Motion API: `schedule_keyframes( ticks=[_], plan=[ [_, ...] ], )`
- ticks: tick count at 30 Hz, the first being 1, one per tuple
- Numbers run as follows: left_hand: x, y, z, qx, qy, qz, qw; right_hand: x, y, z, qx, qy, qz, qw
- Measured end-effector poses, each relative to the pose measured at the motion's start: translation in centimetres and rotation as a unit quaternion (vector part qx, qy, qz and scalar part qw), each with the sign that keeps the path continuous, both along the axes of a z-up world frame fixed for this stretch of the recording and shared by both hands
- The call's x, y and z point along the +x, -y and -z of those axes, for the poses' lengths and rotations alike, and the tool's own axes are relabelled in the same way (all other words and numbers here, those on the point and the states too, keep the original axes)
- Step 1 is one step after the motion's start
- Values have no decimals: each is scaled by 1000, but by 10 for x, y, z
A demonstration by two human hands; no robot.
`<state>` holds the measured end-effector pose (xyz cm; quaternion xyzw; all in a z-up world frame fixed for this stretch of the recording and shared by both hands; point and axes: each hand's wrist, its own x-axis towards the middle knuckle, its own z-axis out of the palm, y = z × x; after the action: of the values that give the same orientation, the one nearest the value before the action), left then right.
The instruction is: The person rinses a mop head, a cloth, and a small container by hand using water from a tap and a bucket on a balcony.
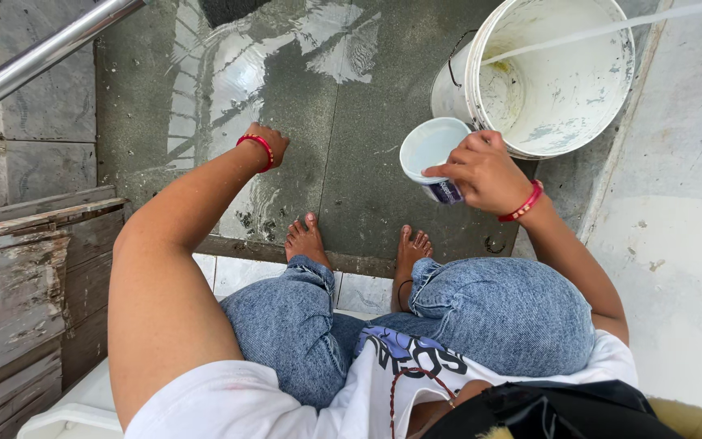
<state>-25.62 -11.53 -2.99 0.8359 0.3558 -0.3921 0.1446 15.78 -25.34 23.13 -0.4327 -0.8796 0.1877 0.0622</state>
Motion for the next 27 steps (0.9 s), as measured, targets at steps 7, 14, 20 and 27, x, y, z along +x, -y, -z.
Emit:
schedule_keyframes(
  ticks=[7,14,20,27],
  plan=[
    [9,2,-6,-12,14,-4,1000,50,6,-29,272,-30,280,920],
    [12,-4,-2,-18,-5,11,1000,92,-21,37,169,-161,368,900],
    [23,-4,-21,-27,3,-5,1000,164,-101,88,-133,-666,477,558],
    [42,-5,-31,-28,128,-61,989,204,-181,127,-277,-857,379,211]
  ],
)
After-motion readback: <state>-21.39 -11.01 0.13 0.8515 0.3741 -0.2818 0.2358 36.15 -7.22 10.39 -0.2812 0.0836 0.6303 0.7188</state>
